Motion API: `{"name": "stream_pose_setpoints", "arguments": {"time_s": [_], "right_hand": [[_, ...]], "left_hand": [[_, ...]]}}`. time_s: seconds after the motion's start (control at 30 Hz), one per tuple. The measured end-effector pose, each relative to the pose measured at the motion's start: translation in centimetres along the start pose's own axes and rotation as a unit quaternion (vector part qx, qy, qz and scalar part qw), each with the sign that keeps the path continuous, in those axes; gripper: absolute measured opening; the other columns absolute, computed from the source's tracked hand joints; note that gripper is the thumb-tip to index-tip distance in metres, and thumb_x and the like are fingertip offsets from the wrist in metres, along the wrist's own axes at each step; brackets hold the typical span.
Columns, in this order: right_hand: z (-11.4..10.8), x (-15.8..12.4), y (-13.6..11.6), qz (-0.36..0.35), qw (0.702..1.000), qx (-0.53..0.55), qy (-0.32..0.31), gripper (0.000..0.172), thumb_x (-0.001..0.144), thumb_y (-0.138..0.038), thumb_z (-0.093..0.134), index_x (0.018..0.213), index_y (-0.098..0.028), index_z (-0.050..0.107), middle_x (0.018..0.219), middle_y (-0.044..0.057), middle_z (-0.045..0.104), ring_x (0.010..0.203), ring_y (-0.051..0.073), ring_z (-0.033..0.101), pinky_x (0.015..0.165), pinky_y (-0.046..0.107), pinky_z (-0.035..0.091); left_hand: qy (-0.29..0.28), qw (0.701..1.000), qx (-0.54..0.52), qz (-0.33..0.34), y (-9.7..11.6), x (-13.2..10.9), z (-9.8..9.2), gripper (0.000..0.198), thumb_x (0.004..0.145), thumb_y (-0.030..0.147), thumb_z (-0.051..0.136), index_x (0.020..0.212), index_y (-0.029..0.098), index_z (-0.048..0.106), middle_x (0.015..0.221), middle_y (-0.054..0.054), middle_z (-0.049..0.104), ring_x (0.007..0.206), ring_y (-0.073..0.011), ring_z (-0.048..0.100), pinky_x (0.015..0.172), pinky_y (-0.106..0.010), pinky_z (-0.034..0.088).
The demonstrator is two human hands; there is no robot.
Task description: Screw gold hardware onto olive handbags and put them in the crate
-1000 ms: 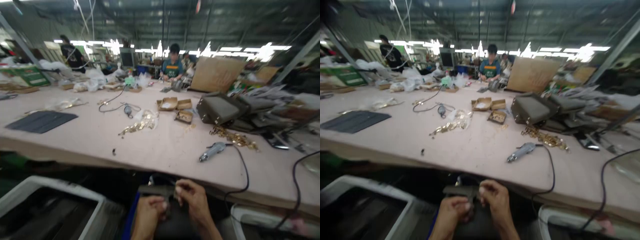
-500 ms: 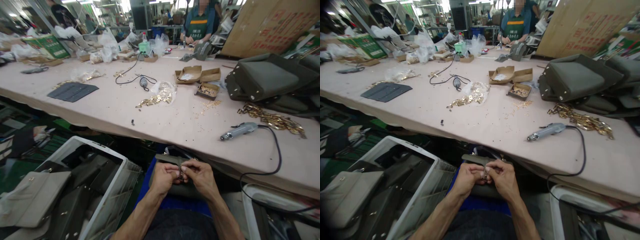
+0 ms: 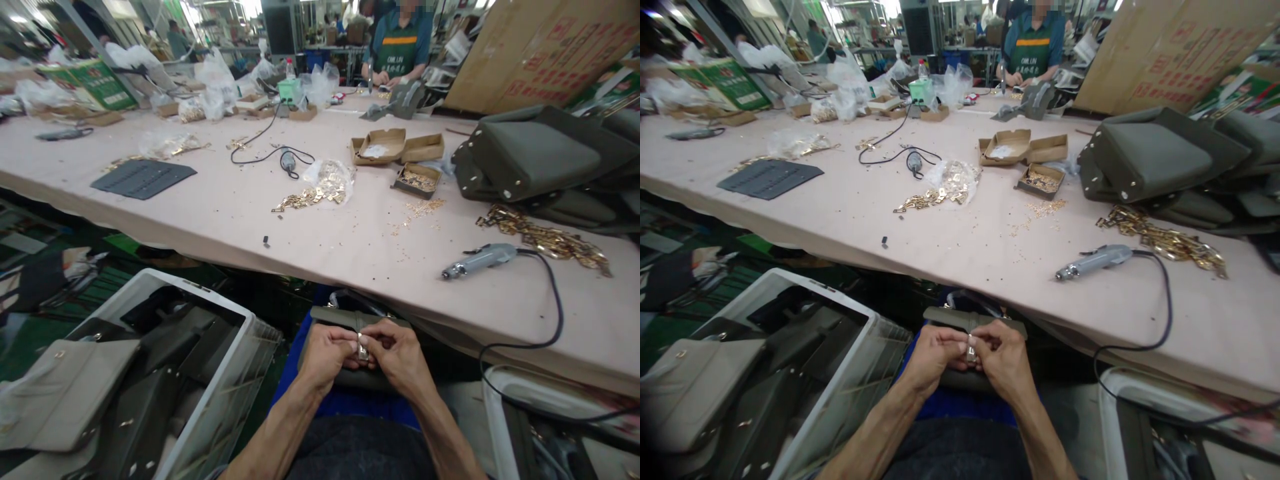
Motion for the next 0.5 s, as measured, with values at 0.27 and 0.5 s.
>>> {"name": "stream_pose_setpoints", "arguments": {"time_s": [0.27, 0.5], "right_hand": [[0.3, -0.1, 0.6, 0.003, 0.999, -0.034, 0.022, 0.028, 0.083, -0.044, 0.076, 0.091, -0.018, 0.081, 0.077, 0.007, 0.074, 0.055, 0.018, 0.063, 0.053, 0.027, 0.049], [0.5, -0.9, 1.4, 0.061, 0.995, 0.048, 0.067, 0.035, 0.072, -0.044, 0.085, 0.093, -0.017, 0.079, 0.071, 0.008, 0.074, 0.061, 0.024, 0.067, 0.057, 0.034, 0.054]], "left_hand": [[0.040, 0.999, 0.007, 0.024, -0.1, 0.1, 0.4, 0.031, 0.061, 0.037, 0.085, 0.068, 0.009, 0.072, 0.048, -0.006, 0.064, 0.039, -0.0111, 0.054, 0.041, -0.019, 0.040], [0.026, 0.999, 0.009, -0.032, -0.8, -0.5, 0.5, 0.024, 0.061, 0.032, 0.081, 0.065, 0.012, 0.070, 0.052, -0.006, 0.064, 0.039, -0.0117, 0.052, 0.040, -0.021, 0.041]]}}
Point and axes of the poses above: each hand's wrist, its own x-axis towards the middle knuckle, its own z-axis out of the palm, y = z × x, the point moved 5 cm from there along x, towards the middle knuckle
